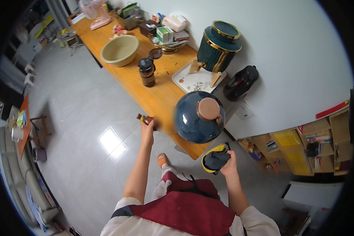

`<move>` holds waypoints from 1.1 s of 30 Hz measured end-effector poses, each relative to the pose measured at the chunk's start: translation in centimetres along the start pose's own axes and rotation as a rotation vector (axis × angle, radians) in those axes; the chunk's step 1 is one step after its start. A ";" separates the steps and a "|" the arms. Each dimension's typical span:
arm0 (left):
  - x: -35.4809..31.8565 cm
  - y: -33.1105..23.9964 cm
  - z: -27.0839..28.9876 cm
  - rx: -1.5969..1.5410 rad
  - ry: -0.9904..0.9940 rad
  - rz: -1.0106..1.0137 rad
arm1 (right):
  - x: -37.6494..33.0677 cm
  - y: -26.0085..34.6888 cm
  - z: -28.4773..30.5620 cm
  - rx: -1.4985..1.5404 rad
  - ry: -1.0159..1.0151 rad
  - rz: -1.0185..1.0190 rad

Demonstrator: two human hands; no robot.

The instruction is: The person cleans a wooden shelf and several decorative ceramic jars using a yellow cloth. They wipe the shelf interior, then clean a small brown bottle and a large blue jar, placing them back on the shelf. The person also rinses the cloth at a sink and continues wiping the items.

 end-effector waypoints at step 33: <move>7.3 1.9 0.4 0.591 0.425 -0.223 | -1.9 11.9 -6.3 0.138 -0.129 0.630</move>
Point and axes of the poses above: each hand's wrist, its own x-axis towards the middle knuckle, its own z-axis out of the back of the hand, y = z × x, the point moved 1 cm from there along x, towards the middle knuckle, and after that the axes turned 15 degrees about -x, right-handed, at the moved point
